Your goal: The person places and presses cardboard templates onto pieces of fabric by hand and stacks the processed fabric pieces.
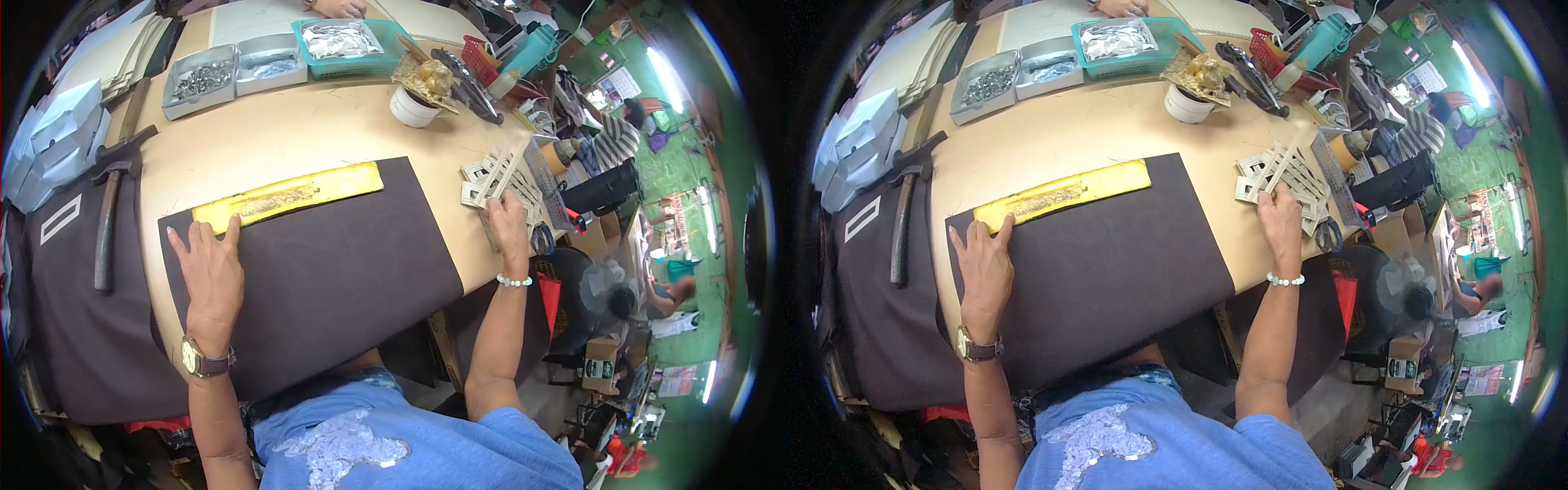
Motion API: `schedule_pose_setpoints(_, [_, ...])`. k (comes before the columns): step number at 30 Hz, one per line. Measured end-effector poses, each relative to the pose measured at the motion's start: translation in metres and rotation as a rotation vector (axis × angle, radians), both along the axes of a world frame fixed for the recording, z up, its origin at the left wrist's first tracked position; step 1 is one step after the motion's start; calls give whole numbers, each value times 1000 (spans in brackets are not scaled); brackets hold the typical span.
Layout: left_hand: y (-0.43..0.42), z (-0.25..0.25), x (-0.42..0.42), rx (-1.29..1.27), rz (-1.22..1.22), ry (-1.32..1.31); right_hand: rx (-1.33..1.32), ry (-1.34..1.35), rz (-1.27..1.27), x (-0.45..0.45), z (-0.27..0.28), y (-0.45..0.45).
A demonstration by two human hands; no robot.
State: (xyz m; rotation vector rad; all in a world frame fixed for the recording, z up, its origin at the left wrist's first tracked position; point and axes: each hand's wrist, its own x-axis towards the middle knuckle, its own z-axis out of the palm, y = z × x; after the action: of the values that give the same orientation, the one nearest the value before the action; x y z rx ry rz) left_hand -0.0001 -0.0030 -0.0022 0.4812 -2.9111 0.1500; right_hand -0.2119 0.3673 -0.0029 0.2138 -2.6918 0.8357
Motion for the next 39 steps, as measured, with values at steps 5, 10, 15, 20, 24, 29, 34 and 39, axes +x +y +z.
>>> schedule_pose_setpoints(5, [-3,2,0,-3,-25,12,-326,52,-150,4,12,-5])
schedule_pose_setpoints(10, [-10,19,-7,34,-78,-74,-600,64,26,25,34,-38])
schedule_pose_setpoints(15, [-39,31,-21,229,-207,-105,-719,-119,260,44,22,-74])
schedule_pose_setpoints(20, [-69,30,-33,496,-291,-180,-955,-281,248,67,10,-115])
schedule_pose_setpoints(24, [-83,21,-36,622,-331,-169,-1081,-429,407,83,9,-140])
schedule_pose_setpoints(29, [-88,16,-33,740,-313,-131,-890,-648,388,92,9,-166])
schedule_pose_setpoints(34, [-88,6,-29,838,-288,-54,-594,-613,373,84,7,-177])
schedule_pose_setpoints(39, [-87,11,-22,827,-309,-59,-531,-621,373,78,6,-181])
